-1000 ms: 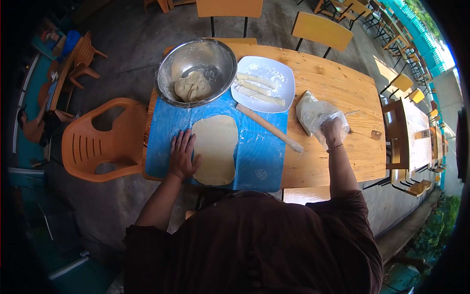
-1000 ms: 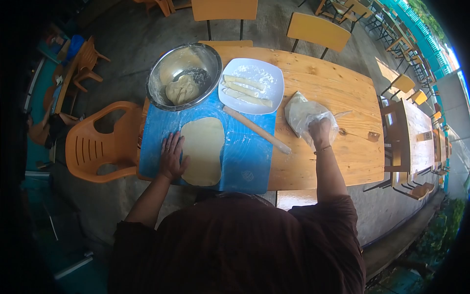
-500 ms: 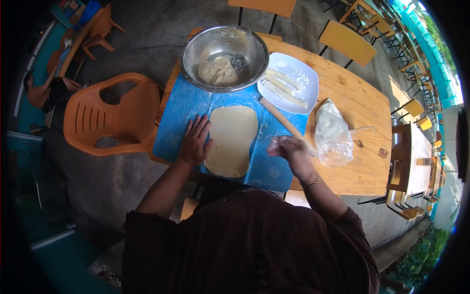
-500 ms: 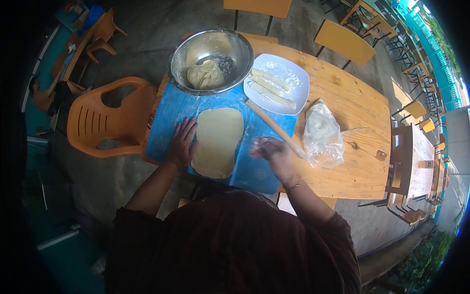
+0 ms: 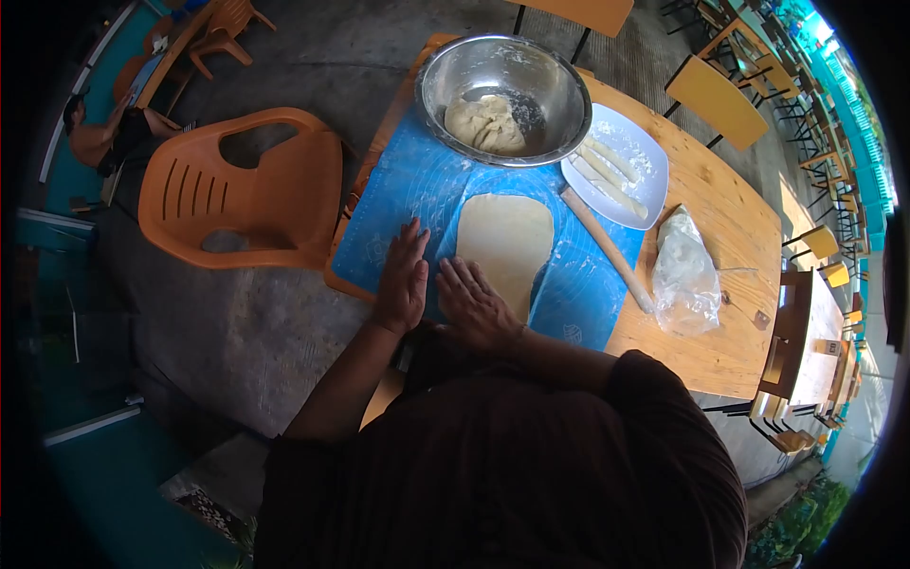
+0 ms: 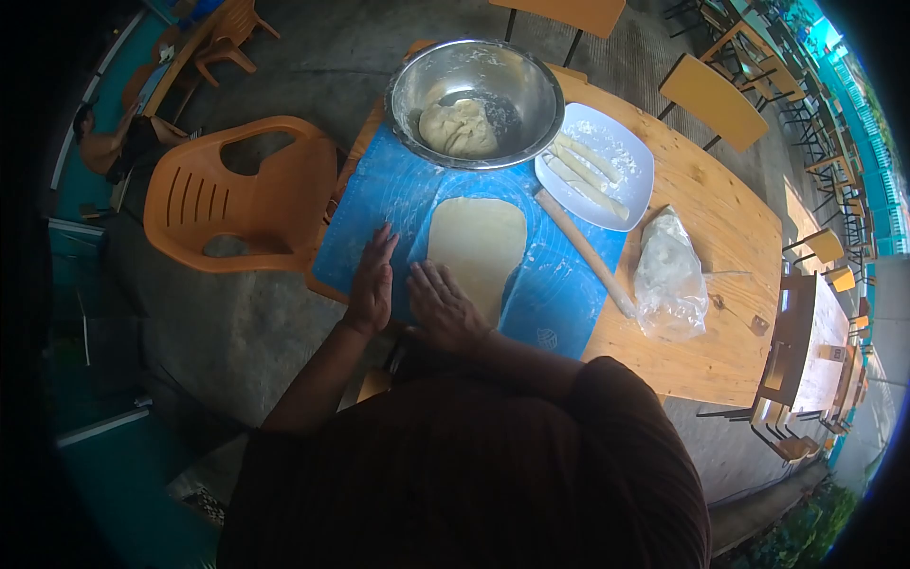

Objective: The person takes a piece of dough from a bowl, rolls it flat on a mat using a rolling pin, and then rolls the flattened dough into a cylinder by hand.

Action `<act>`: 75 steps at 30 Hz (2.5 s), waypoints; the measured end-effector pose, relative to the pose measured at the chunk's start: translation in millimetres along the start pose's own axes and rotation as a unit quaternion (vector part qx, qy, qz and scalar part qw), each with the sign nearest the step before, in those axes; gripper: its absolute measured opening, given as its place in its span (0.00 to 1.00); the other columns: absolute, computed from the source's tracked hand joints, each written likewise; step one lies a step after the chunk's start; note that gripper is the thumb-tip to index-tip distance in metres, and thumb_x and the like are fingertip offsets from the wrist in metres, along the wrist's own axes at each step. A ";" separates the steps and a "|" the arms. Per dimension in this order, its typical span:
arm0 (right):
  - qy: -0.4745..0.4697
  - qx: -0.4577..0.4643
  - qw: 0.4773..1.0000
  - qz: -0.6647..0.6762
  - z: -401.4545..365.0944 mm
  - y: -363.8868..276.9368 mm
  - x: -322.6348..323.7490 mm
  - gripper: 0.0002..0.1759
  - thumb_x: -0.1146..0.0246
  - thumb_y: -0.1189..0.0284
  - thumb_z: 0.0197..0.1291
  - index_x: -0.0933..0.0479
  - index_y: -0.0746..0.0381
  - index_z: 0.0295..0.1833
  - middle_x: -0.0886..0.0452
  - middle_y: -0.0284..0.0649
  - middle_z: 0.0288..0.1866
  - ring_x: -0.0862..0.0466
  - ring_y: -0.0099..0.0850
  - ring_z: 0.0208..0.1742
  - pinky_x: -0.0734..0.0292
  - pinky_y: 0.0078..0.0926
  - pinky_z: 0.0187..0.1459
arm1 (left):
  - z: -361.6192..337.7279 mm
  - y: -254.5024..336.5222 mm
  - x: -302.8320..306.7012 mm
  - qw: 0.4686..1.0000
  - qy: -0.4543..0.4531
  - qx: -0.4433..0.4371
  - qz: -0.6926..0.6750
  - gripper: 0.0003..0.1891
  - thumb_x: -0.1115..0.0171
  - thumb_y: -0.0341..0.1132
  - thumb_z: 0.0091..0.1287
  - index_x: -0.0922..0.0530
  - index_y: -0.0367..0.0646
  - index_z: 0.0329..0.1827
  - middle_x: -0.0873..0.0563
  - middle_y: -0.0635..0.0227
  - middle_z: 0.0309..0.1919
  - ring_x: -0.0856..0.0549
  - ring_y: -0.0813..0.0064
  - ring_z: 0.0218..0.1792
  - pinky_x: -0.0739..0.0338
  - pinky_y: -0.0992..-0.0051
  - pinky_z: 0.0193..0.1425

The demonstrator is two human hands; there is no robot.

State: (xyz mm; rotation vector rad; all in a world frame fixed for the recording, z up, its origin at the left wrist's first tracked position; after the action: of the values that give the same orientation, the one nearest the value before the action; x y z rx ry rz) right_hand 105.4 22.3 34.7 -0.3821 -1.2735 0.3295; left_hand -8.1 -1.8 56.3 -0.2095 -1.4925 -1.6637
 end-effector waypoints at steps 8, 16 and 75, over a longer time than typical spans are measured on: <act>0.028 -0.204 0.965 -0.164 -1.3 98.5 66.1 0.46 0.38 0.52 0.64 0.43 0.76 0.74 0.46 0.64 0.78 0.48 0.58 0.81 0.56 0.55 0.79 | -21.3 31.5 -59.2 0.980 -0.108 -0.054 0.156 0.32 0.56 0.46 0.77 0.41 0.30 0.76 0.43 0.46 0.78 0.44 0.44 0.79 0.53 0.47 0.81; 0.026 -0.112 0.987 -0.114 38.5 82.9 29.7 0.44 0.40 0.53 0.65 0.44 0.67 0.78 0.47 0.57 0.81 0.50 0.55 0.82 0.59 0.55 0.80 | -27.7 37.0 -42.9 0.981 -0.076 -0.072 0.164 0.32 0.52 0.39 0.72 0.42 0.28 0.75 0.38 0.39 0.74 0.41 0.41 0.76 0.49 0.47 0.79; 0.029 -0.134 0.990 0.032 -58.6 33.6 64.5 0.06 0.35 0.68 0.57 0.22 0.59 0.33 0.22 0.42 0.37 0.18 0.43 0.40 0.22 0.42 0.45 | -37.2 -1.5 -68.0 0.758 -0.021 0.522 -0.390 0.12 0.41 0.30 0.72 0.26 0.37 0.55 0.17 0.58 0.38 0.12 0.64 0.32 0.12 0.68 0.30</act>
State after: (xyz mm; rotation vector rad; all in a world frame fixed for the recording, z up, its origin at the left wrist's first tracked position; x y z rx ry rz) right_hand 177.9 75.3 60.4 -0.6590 -1.2522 0.1999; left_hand 47.5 -1.9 2.3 1.1303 -2.4975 -1.0688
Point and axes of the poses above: each hand's wrist, its own z-axis towards the middle knuckle, its own x-axis out of the back of the hand, y = z × x, the point moved 10 cm from there along z, towards the middle knuckle
